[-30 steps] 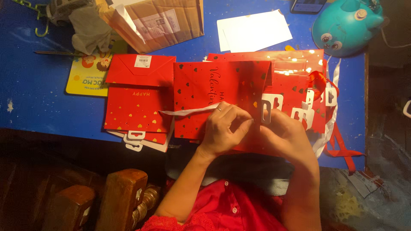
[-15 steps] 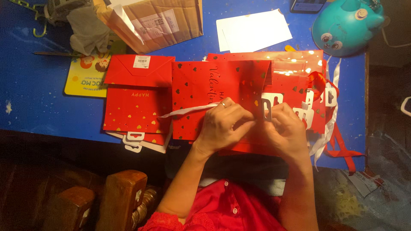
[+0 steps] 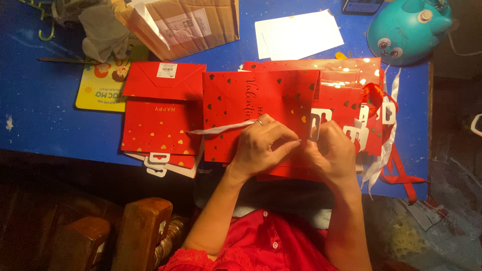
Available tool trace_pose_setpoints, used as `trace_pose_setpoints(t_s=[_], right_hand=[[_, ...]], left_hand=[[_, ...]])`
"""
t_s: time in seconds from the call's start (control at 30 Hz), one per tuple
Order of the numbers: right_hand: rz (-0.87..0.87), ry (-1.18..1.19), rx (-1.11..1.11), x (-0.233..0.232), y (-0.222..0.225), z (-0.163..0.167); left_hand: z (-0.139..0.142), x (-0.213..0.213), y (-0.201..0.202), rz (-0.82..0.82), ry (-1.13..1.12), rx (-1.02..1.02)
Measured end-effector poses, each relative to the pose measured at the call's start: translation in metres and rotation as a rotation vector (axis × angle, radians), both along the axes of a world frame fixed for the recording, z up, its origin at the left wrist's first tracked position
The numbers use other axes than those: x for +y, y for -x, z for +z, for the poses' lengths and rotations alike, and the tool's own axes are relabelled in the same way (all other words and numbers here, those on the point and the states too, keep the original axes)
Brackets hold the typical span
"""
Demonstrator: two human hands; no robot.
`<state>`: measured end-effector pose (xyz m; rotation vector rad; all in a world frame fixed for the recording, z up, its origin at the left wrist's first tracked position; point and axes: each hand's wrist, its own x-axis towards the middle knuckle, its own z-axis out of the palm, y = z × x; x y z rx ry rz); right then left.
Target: The person assembles red Valentine's Day gift bags by threading white and red ribbons through the bag handles and tying them. The person handles multiple bags one at a time, threading ribbons and adjusting them on a blue table.
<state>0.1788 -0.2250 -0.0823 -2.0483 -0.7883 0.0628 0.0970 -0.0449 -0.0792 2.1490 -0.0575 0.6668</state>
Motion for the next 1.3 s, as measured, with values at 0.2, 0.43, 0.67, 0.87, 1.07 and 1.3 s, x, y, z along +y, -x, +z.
trace_pose_setpoints(t_s=[0.2,0.43,0.67,0.87,1.07,1.3], right_hand=[[-0.140,-0.275,0.440,0.000,0.004,-0.007],[-0.035,-0.141,0.362,-0.005,-0.001,-0.005],[0.141,-0.039,0.244,-0.015,-0.009,-0.001],[0.100,-0.079,0.437,-0.021,-0.004,-0.008],[0.053,-0.220,0.470,-0.016,0.000,-0.014],[-0.146,-0.166,0.321,-0.009,0.009,-0.014]], left_hand=[[0.001,-0.002,0.000,0.007,-0.025,-0.040],[-0.002,-0.002,-0.001,0.025,-0.032,-0.044],[-0.005,0.001,0.001,-0.001,0.013,-0.038],[-0.011,0.001,0.003,-0.008,0.037,-0.071],[-0.013,0.000,0.005,-0.021,0.018,-0.132],[-0.002,-0.007,0.008,0.107,-0.300,-0.233]])
